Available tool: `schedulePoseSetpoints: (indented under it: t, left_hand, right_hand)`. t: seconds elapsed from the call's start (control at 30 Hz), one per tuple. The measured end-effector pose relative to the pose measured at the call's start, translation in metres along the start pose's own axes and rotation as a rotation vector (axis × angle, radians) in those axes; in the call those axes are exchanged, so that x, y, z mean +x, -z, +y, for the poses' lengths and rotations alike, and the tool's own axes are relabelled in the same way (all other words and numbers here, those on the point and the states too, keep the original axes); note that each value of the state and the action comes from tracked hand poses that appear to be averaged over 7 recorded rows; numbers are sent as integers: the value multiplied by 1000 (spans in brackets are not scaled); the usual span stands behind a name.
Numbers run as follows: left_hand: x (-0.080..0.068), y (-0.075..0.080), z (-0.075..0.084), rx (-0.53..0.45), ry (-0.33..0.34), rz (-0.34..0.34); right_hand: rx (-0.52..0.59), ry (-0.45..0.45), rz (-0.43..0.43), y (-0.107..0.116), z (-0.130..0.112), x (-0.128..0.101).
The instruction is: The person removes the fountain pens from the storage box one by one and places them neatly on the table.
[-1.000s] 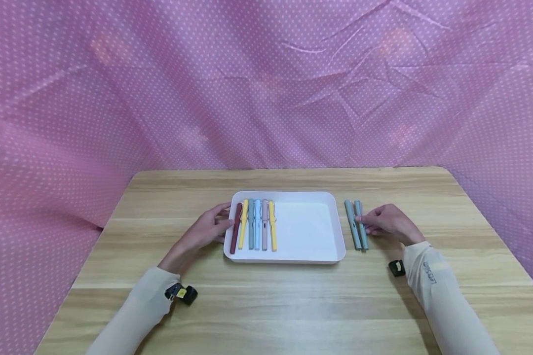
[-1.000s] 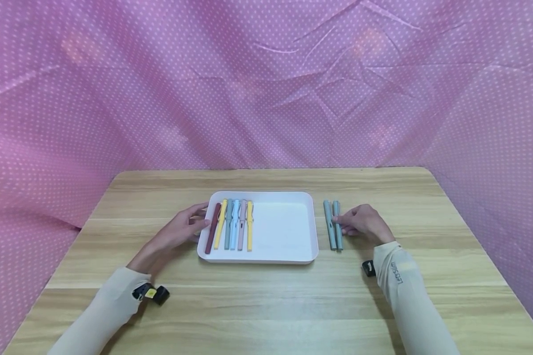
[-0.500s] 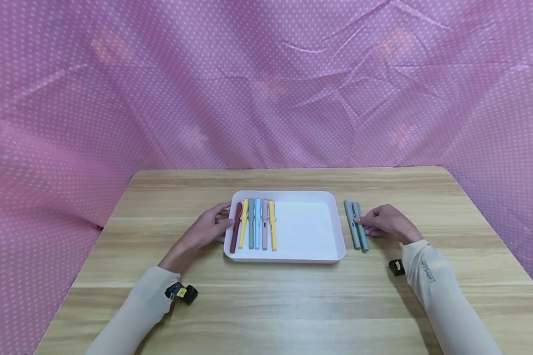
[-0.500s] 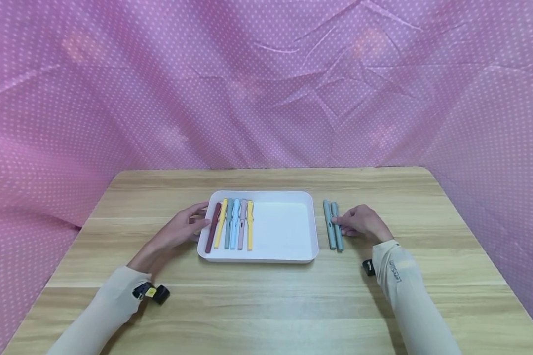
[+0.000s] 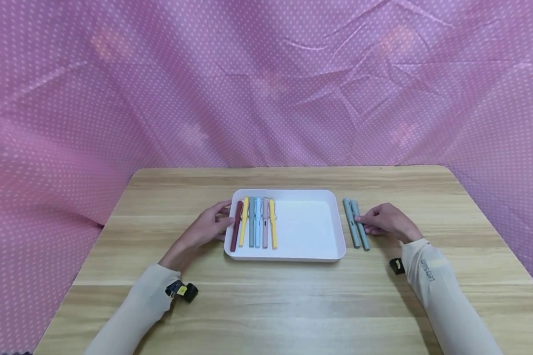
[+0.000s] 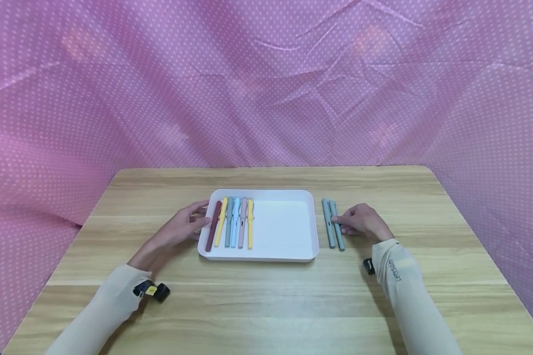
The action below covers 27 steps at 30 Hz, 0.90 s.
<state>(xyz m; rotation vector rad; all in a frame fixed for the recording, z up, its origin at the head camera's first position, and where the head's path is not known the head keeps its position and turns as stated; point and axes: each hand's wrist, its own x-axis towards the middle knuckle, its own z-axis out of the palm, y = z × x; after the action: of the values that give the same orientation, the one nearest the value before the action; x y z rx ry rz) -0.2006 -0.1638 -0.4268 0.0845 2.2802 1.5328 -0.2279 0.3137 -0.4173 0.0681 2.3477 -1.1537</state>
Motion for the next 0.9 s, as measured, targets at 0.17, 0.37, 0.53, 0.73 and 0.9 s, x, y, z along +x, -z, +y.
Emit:
schedulePoseSetpoints:
  t: [0.17, 0.37, 0.53, 0.73, 0.9]
  left_hand:
    - [-1, -1, 2, 2, 14, 5]
    - [-1, -1, 3, 5, 14, 9]
    - [-1, -1, 3, 3, 13, 10]
    - [-3, -1, 4, -1, 17, 10]
    - [-2, -1, 3, -11, 6, 10]
  right_hand:
    - [12, 1, -10, 1, -2, -4]
    - [-6, 2, -15, 3, -5, -8]
    - [1, 0, -21, 5, -4, -10]
    - [24, 39, -39, 4, -1, -14]
    - [26, 51, -54, 4, -2, -16]
